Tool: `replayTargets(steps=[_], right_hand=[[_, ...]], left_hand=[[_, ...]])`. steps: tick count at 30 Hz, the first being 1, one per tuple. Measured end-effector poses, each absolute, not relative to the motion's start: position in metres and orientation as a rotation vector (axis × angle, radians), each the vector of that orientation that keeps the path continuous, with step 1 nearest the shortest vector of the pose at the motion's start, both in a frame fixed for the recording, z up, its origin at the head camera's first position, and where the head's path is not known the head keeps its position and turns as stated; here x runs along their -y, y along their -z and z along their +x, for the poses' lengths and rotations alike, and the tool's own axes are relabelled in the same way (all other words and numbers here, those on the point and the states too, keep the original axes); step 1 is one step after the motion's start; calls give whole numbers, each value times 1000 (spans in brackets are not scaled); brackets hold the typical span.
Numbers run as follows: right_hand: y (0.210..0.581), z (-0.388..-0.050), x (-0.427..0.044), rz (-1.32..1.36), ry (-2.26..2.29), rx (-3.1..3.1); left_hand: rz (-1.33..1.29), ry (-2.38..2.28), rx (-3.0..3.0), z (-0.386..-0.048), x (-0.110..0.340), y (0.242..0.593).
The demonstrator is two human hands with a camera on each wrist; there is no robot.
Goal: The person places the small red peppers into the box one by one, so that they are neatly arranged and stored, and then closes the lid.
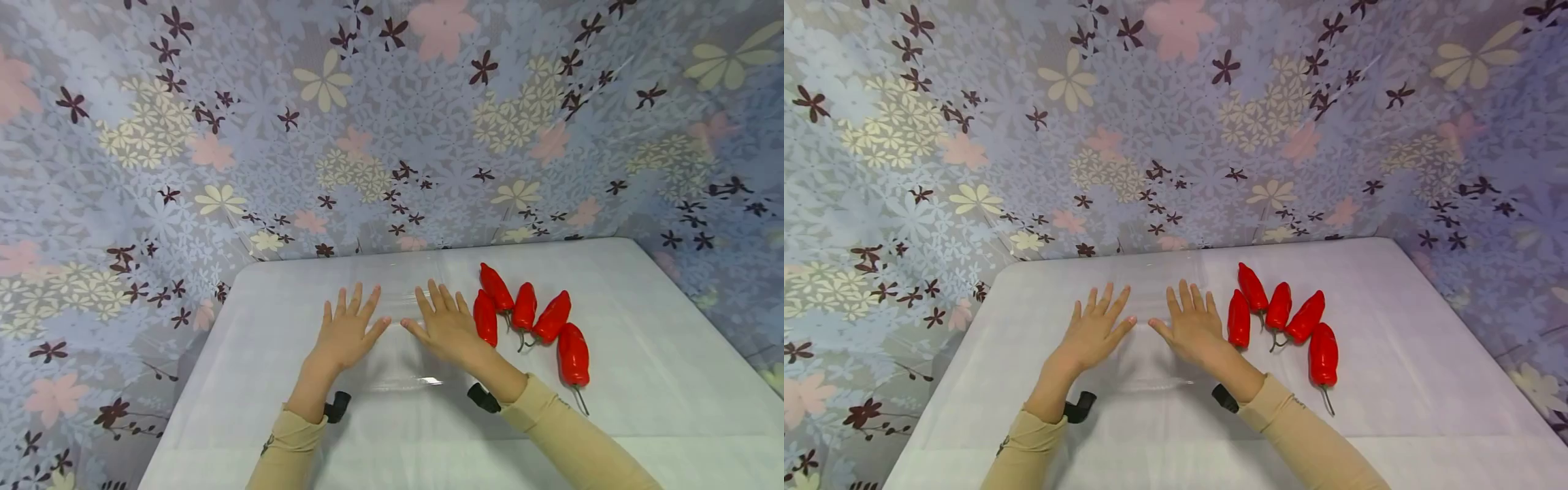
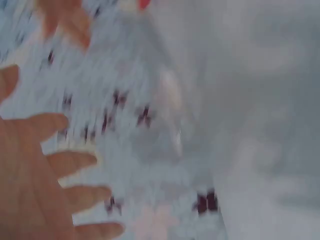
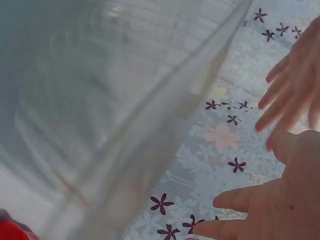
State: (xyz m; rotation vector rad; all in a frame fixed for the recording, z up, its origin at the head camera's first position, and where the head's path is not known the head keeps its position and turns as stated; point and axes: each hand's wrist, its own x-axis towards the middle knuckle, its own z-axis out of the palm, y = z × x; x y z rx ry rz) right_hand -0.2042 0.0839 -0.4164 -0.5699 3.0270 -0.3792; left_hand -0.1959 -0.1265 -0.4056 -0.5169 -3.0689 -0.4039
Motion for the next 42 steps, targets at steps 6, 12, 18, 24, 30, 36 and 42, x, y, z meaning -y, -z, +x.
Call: replayTargets(steps=[6, 12, 18, 24, 30, 36, 42], right_hand=[[413, -207, -89, -554, 428, -3018], [414, -209, -94, -548, 446, -3009], [416, -212, -97, -567, 494, -3014], [414, -221, -104, -723, 608, -2922], [396, -239, -136, -783, 1017, -2803], [373, -236, -206, -435, 1676, -2704], [392, -202, -295, 11, 1923, -2535]], left_hand=[[-320, 897, 3113, -202, 177, 398], [-17, 1822, 3049, -196, 199, 432], [-64, 2265, 2832, -198, 199, 462], [-250, 2316, 2824, -199, 195, 469], [-318, 2344, 2810, -197, 193, 469], [-322, 2350, 2801, -195, 193, 471], [-327, 2362, 2790, -193, 196, 474]])
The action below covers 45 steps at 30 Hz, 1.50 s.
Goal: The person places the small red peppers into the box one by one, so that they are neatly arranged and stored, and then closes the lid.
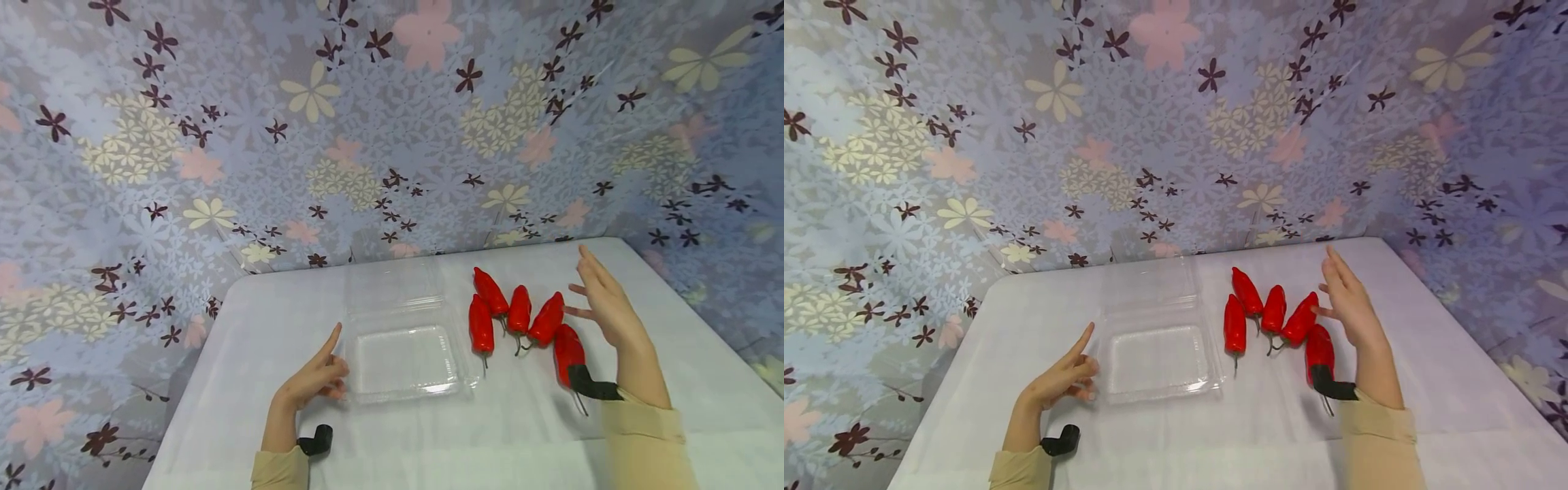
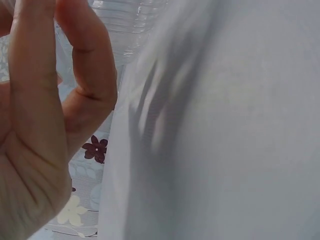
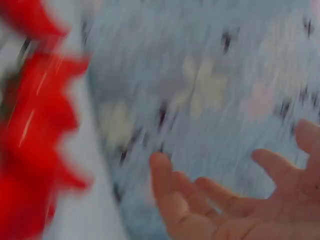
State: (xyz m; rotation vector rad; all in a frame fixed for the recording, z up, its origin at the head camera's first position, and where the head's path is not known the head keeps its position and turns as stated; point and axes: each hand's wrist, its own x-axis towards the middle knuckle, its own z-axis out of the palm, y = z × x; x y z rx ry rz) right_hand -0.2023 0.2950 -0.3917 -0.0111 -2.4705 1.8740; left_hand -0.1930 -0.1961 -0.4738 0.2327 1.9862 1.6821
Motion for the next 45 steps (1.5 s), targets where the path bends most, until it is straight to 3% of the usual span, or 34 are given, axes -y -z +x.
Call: replayTargets(steps=[4, 9, 21, 36, 45], right_hand=[[420, -176, -328, -196, -1836, 2659], [452, -158, -334, -304, -1702, 2879], [475, -163, -320, -316, -1232, 3117], [463, -165, -318, -371, -1463, 2995], [410, -191, -293, 58, -1619, 2746]], left_hand=[[238, -1686, -1979, -191, 198, 472], [256, -1682, -1978, -191, 198, 470], [283, -1678, -1953, -191, 195, 476], [265, -1661, -1956, -190, 199, 474], [282, -1663, -1938, -192, 198, 472]])
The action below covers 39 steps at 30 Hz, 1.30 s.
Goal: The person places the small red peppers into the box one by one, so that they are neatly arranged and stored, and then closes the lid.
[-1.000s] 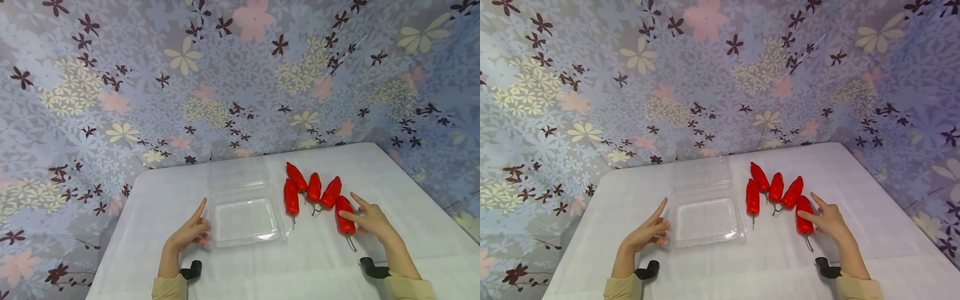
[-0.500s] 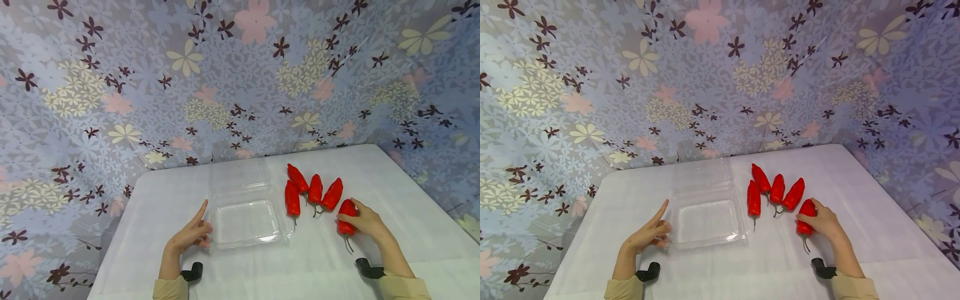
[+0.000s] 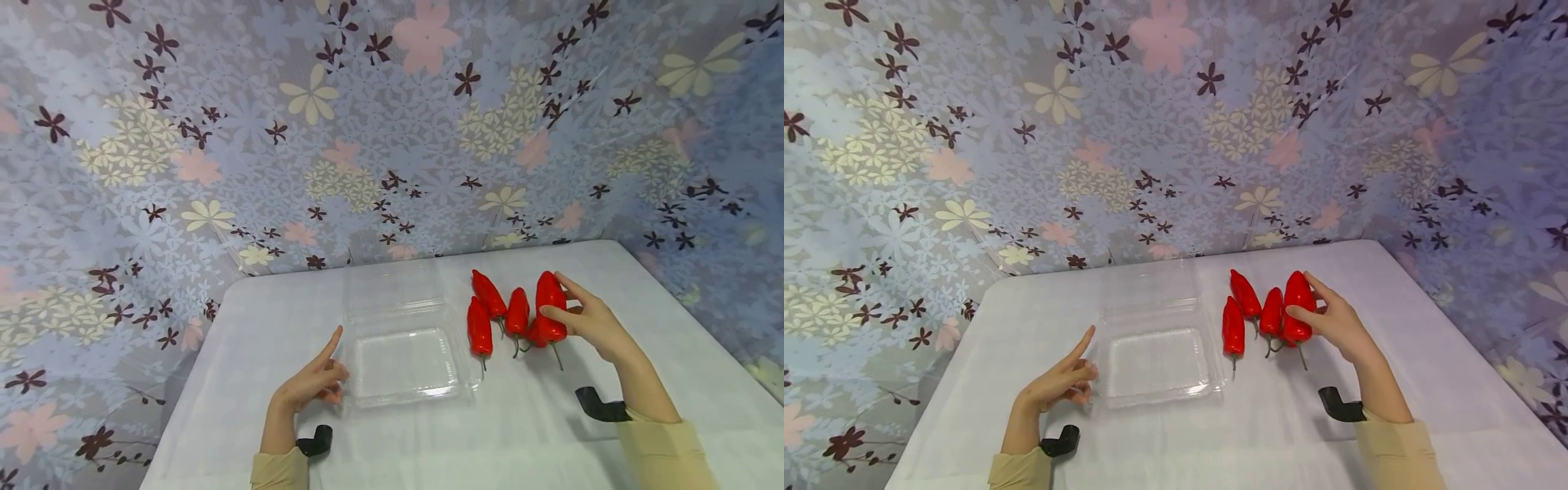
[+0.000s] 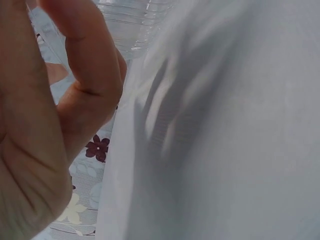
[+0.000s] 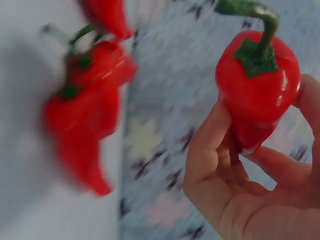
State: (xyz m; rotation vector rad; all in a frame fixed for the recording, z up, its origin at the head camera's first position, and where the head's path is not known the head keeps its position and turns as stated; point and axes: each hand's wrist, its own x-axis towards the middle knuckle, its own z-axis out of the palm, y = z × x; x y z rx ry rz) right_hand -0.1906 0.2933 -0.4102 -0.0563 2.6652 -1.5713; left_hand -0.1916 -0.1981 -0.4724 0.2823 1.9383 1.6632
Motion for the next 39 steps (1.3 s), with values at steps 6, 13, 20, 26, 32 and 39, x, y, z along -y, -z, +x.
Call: replayTargets(steps=[6, 13, 20, 26, 32, 39], right_hand=[[377, -211, -254, -356, 1559, -2620], [367, -230, -200, -697, 1476, -2469], [397, -249, -142, -865, 1330, -2191], [423, -252, -111, -953, 1122, -2096], [438, -243, -99, -1067, 992, -2039], [449, -240, -92, -1064, 971, -1997]], left_hand=[[283, -1666, -1930, -196, 197, 473], [282, -1682, -1908, -195, 198, 476], [276, -1690, -1907, -197, 199, 475], [268, -1682, -1909, -198, 197, 478], [268, -1686, -1924, -197, 195, 477], [264, -1714, -1907, -197, 195, 474]])
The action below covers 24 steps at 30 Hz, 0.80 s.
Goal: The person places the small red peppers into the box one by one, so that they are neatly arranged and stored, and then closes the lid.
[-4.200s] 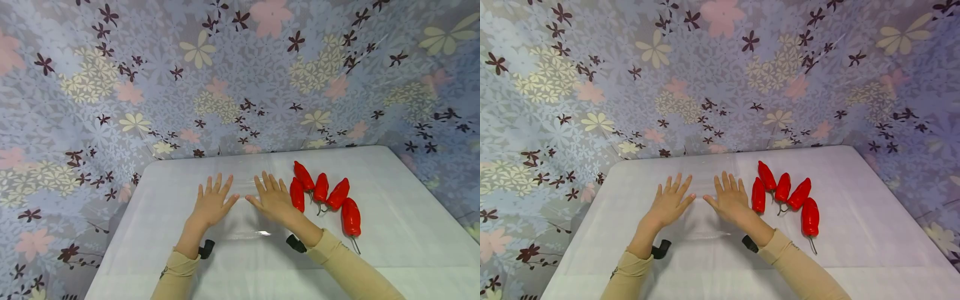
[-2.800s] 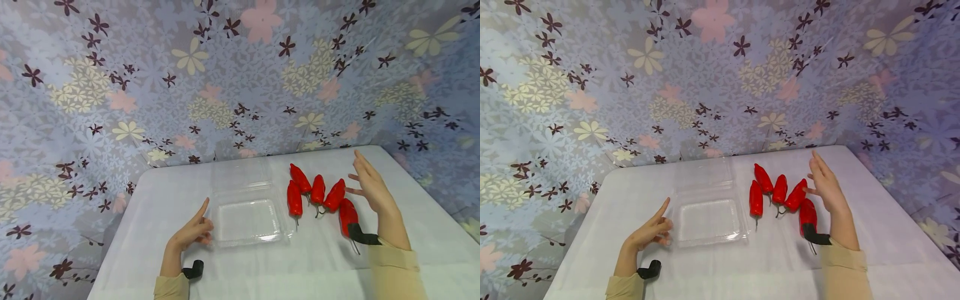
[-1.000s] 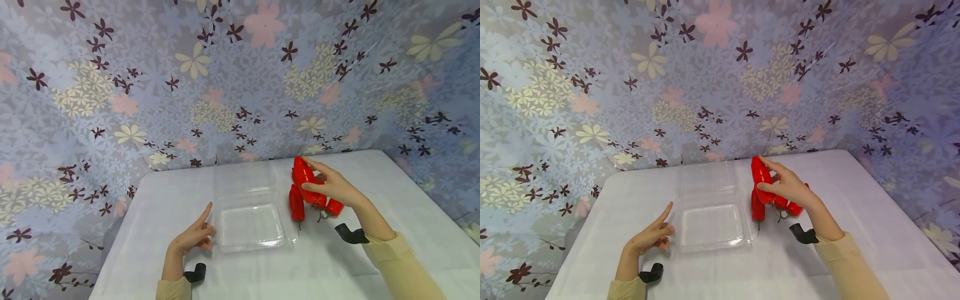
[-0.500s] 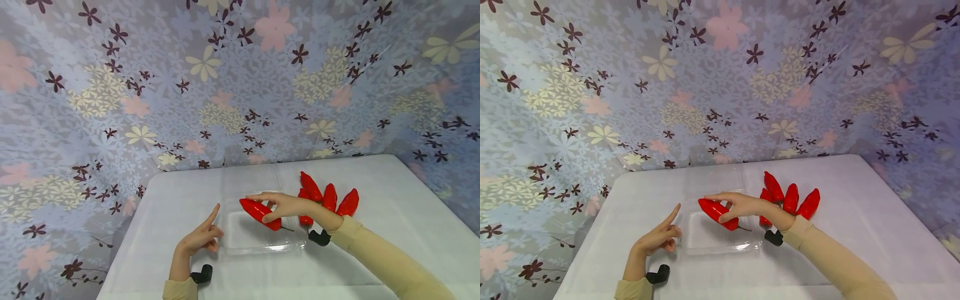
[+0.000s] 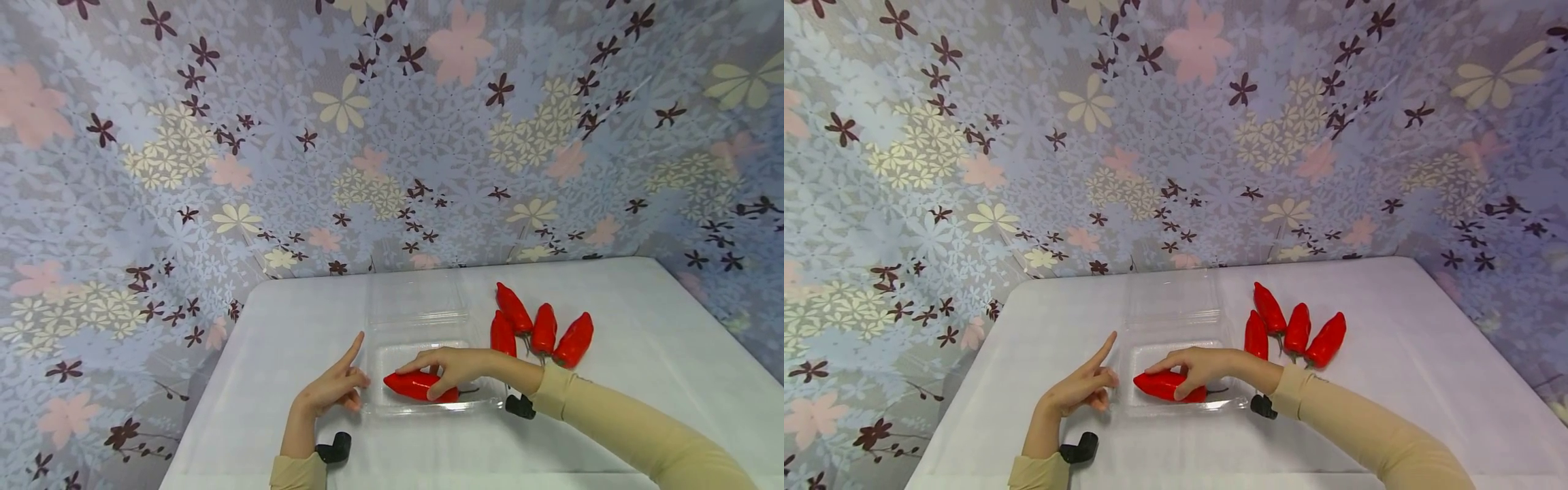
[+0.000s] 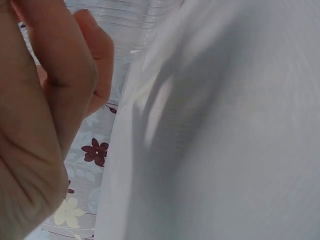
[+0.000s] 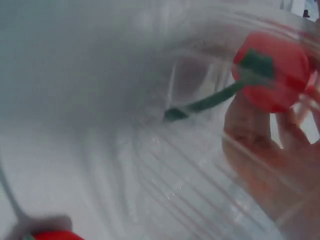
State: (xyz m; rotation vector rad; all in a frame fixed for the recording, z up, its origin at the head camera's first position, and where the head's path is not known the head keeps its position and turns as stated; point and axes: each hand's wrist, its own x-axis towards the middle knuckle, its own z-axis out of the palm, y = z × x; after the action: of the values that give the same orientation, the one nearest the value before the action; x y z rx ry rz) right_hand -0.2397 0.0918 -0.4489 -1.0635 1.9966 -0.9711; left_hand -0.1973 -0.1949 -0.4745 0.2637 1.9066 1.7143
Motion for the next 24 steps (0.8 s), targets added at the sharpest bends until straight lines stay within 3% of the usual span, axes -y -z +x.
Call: replayTargets(steps=[24], right_hand=[[469, -241, -85, -1207, 888, -1891]], left_hand=[[279, -1754, -1886, -199, 195, 479]])
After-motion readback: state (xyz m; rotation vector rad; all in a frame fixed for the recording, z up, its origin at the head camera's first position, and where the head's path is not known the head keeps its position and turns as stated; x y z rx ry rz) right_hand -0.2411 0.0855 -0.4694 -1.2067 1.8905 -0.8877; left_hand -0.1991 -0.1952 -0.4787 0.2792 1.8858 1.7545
